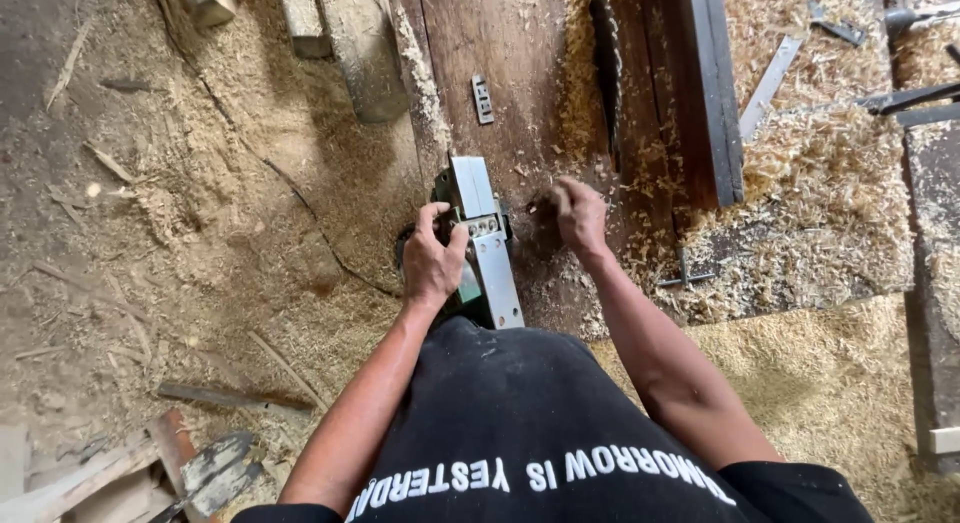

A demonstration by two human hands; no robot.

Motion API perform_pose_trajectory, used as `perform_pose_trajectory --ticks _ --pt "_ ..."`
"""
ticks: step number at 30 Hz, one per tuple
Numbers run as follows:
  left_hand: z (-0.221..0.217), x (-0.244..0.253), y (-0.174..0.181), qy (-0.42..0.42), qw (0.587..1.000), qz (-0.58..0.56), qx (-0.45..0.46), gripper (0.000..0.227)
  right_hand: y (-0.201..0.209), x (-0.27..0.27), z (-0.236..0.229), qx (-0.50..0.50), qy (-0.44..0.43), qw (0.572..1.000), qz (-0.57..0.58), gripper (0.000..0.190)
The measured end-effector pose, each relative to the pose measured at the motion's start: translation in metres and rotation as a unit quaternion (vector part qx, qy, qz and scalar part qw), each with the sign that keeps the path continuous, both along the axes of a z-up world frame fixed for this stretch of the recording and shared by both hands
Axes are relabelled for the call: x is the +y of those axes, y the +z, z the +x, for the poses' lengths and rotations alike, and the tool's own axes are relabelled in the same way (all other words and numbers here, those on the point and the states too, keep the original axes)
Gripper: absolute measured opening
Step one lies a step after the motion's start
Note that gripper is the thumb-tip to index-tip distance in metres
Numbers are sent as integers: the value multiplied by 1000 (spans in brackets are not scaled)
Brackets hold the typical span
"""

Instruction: The person works on an electric wood planer resting on a sawdust-covered bench, using a small wrench to loosen and tighten the blade mounting screws while repositioning the blade with their fingers, then sets the planer down on the bench.

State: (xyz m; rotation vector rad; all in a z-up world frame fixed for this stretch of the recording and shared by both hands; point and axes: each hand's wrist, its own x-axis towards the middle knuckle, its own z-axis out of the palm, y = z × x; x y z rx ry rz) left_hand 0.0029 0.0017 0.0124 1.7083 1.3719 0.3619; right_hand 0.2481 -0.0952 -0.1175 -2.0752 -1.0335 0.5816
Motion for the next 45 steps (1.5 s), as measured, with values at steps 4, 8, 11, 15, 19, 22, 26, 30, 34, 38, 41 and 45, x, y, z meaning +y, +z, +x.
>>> perform_pose_trajectory --ticks 4,8,11,15,19,22,26,30,34,38,41,45 --pt "-2 0 -21 -5 998 46 -40 41 24 6 -9 -16 -62 994 94 26" --pt "2 -2 -31 -16 992 121 -35 39 42 3 -36 122 -41 990 -54 26" --pt "-1 -6 -18 -26 992 119 -35 43 48 -1 -55 171 7 983 -64 26" --pt "-6 -4 -16 -42 993 90 -65 50 71 -1 -69 337 -20 939 -72 27" --pt "3 -11 -3 -25 994 96 -39 50 49 3 -69 425 -8 905 4 32" --pt "2 -17 -8 -1 996 83 20 46 48 1 -70 501 -7 865 25 38" --pt "-3 -19 -15 -31 964 258 49 30 58 4 -69 486 -3 874 6 39" --pt "-10 -27 -11 -81 942 318 69 18 50 3 -70 495 13 868 26 39" --pt "-18 -35 -2 -132 922 356 77 28 34 4 -72 570 -48 820 7 37" --pt "-16 -41 16 -183 935 276 130 51 47 9 -75 545 11 837 34 35" --pt "-13 -40 22 -211 938 223 164 66 64 9 -75 477 44 877 48 37" --pt "-29 -26 -13 -178 950 226 122 49 89 -4 -72 202 111 969 -91 35"
